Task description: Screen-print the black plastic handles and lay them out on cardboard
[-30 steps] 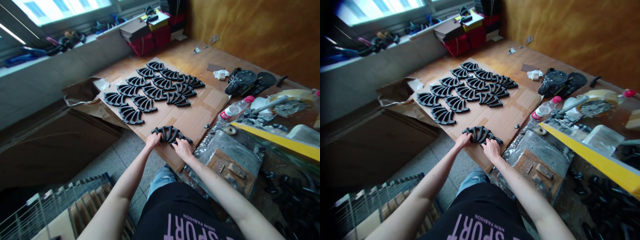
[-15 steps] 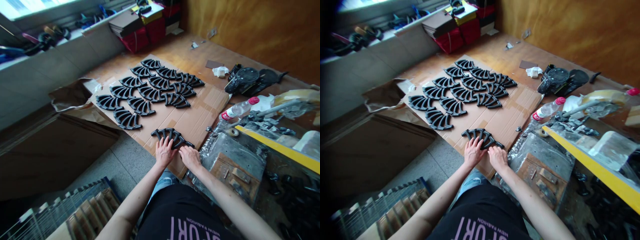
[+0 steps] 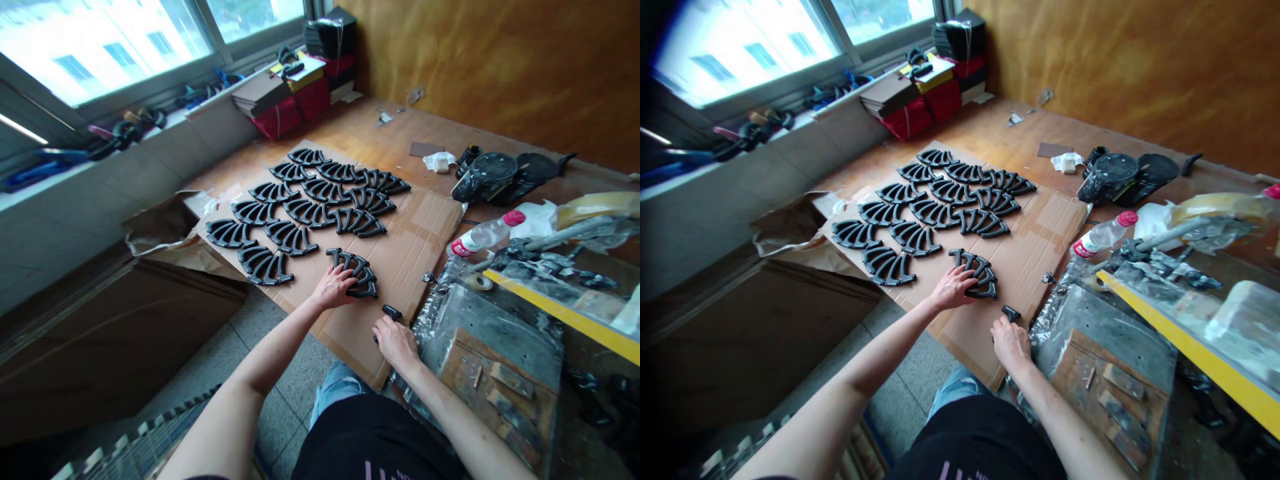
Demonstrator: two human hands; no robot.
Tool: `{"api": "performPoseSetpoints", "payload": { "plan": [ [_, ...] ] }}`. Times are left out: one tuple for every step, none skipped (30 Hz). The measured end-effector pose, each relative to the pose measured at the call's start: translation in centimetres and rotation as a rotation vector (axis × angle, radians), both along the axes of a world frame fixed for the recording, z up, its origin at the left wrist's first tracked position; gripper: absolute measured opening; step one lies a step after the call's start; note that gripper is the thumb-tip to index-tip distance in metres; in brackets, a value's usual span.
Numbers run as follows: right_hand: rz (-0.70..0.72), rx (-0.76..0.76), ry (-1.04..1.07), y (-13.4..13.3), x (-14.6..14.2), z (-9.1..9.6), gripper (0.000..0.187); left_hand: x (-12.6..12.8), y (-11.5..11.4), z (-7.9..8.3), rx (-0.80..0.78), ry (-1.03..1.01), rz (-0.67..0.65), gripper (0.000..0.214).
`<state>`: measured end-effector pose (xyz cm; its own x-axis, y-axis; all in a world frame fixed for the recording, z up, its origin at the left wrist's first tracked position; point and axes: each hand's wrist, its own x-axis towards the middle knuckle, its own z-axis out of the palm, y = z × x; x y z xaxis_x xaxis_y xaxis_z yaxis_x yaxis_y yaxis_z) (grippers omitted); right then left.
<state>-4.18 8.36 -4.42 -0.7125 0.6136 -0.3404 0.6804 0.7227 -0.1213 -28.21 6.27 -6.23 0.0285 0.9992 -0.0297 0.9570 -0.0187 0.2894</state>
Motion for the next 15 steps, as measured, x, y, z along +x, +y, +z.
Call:
{"api": "performPoseSetpoints", "payload": {
  "plan": [
    [0.001,0.0,0.009,0.0,0.0,-0.1,0.028,-1.4,1.1,0.2,-0.012,0.005,-0.018,0.061],
    [-0.001,0.001,0.018,-0.1,0.0,-0.2,0.028,-2.6,2.0,0.3,-0.024,0.012,-0.017,0.061],
    [-0.007,-0.001,0.024,-0.1,0.0,-0.4,0.029,-3.7,2.8,0.4,-0.033,0.02,0.0,0.061],
    [-0.016,-0.004,0.027,-0.1,0.0,-0.5,0.029,-4.6,3.4,0.4,-0.038,0.028,0.031,0.061],
    [-0.029,-0.008,0.03,0.0,0.0,-0.6,0.029,-5.3,3.8,0.4,-0.038,0.035,0.072,0.06],
    [-0.042,-0.011,0.034,0.0,0.0,-0.6,0.029,-5.8,4.1,0.3,-0.035,0.042,0.116,0.06],
    [-0.056,-0.016,0.04,0.0,-0.1,-0.6,0.028,-6.1,4.2,0.1,-0.028,0.05,0.159,0.059],
    [-0.068,-0.024,0.045,-0.1,-0.1,-0.6,0.028,-6.2,4.1,0.0,-0.019,0.062,0.196,0.058],
    [-0.072,-0.036,0.055,-0.2,-0.1,-0.5,0.027,-6.0,4.0,-0.2,-0.01,0.075,0.228,0.057],
    [-0.065,-0.053,0.078,-0.3,-0.1,-0.3,0.026,-5.7,3.8,-0.5,0.004,0.092,0.247,0.057],
    [-0.049,-0.072,0.112,-0.4,-0.1,-0.1,0.025,-5.2,3.5,-0.8,0.024,0.109,0.273,0.057],
    [-0.036,-0.087,0.149,-0.4,0.0,0.1,0.024,-4.7,3.2,-1.2,0.048,0.124,0.294,0.057],
    [-0.033,-0.094,0.184,-0.4,0.1,0.3,0.023,-4.1,2.9,-1.7,0.103,0.135,0.303,0.058],
    [-0.033,-0.093,0.219,-0.3,0.4,0.5,0.022,-3.5,2.6,-2.2,0.17,0.133,0.321,0.058],
    [-0.045,-0.078,0.258,-0.2,0.8,0.8,0.021,-2.8,2.2,-2.7,0.234,0.119,0.34,0.058]
  ]
}}
